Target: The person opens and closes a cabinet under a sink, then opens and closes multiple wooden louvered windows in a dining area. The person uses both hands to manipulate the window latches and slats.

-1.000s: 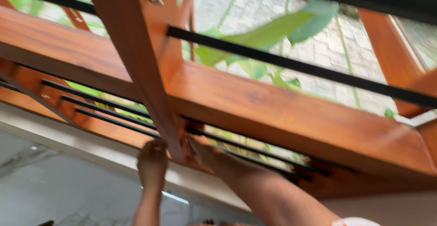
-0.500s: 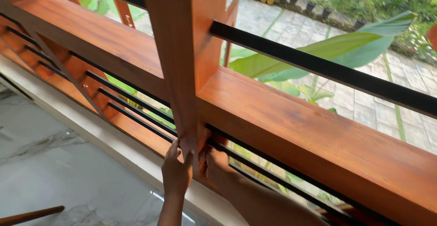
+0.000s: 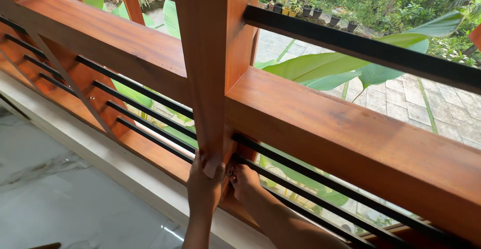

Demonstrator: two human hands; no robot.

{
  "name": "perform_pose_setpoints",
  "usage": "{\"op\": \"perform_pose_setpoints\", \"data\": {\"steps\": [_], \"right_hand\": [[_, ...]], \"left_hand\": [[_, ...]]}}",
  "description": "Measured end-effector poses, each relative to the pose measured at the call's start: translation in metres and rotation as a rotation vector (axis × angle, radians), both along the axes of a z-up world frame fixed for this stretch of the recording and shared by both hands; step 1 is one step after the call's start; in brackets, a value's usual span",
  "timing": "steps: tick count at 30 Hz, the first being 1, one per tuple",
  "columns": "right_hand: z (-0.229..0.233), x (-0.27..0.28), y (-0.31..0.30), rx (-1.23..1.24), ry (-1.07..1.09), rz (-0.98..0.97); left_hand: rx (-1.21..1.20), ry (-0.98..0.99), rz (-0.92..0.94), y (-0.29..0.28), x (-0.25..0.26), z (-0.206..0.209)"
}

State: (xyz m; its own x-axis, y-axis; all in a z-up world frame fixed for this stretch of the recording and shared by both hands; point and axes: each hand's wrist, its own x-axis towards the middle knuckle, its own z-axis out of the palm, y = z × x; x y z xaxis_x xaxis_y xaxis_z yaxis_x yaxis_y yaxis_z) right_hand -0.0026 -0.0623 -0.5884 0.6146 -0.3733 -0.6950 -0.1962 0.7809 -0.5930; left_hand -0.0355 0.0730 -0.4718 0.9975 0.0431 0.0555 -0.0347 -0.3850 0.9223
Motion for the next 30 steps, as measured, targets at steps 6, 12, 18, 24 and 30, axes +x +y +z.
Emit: {"op": "perform_pose_setpoints", "data": {"steps": [6, 12, 18, 24, 30], "right_hand": [[-0.002, -0.019, -0.006, -0.232, 0.007, 0.137], [-0.010, -0.022, -0.021, -0.404, 0.031, 0.317], [-0.014, -0.029, -0.046, -0.359, -0.052, 0.410], [0.010, -0.059, -0.059, -0.493, -0.132, 0.564], [0.015, -0.087, -0.067, -0.612, -0.169, 0.520]], "left_hand": [[0.087, 0.163, -0.020, 0.004, -0.009, 0.003], [0.018, 0.091, 0.045, 0.007, -0.024, -0.004], [-0.073, 0.008, -0.007, -0.011, -0.027, -0.002], [-0.154, 0.019, -0.116, -0.033, -0.023, -0.011], [-0.295, -0.095, -0.400, -0.069, -0.022, -0.021]]}}
